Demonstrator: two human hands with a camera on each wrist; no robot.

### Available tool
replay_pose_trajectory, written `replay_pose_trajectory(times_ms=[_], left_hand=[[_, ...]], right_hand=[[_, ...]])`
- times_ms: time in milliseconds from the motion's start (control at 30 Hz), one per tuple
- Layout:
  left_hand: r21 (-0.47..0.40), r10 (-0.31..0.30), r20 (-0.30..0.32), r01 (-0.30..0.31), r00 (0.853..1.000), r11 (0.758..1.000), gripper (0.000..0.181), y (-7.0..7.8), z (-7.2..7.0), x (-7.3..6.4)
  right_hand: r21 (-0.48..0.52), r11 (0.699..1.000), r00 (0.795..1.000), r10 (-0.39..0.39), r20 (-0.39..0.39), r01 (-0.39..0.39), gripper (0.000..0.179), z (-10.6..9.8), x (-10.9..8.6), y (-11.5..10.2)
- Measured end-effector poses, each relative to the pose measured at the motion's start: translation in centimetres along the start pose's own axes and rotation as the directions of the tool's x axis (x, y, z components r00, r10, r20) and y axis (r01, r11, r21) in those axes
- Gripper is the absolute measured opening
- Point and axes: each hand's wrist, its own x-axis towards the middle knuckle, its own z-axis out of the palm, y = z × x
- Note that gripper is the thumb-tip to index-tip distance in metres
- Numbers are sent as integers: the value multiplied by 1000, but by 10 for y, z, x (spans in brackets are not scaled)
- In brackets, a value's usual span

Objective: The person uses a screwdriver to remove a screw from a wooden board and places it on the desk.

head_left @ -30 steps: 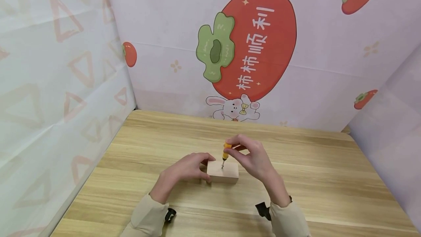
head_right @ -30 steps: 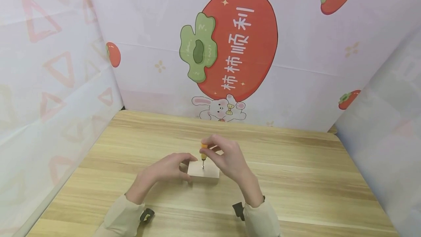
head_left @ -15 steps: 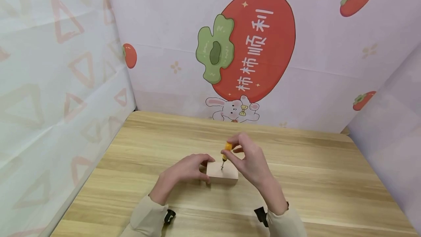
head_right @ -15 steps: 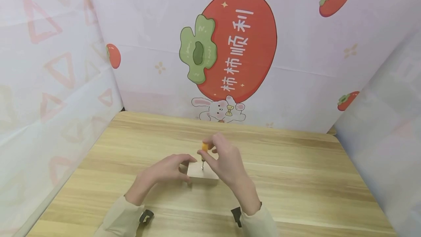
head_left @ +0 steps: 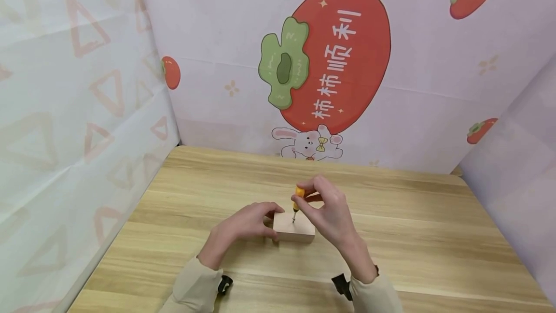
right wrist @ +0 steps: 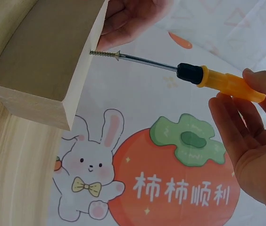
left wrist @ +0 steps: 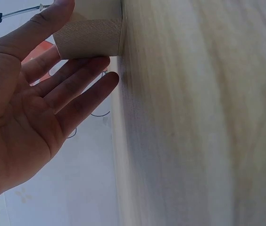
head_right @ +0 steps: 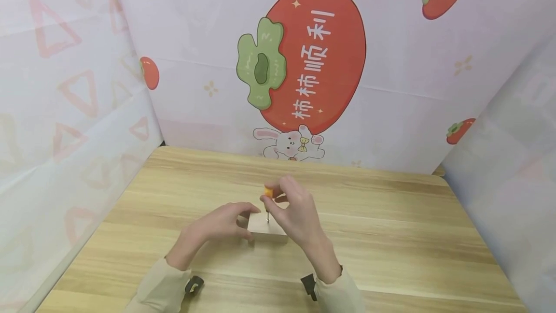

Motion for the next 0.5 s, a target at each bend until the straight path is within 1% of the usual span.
replay_pose_trajectory(times_ms=[367,500], left_hand=[[3,-1,0,1,1000,1000,61,1,0,0],[8,6,1,-6,1000,1000,61,0,0,0]], right_hand=[[0,1000,1000,-1,-5,1,25,-3,1,-3],[24,1000,1000,1,9,-1,26,-4,1,-4]])
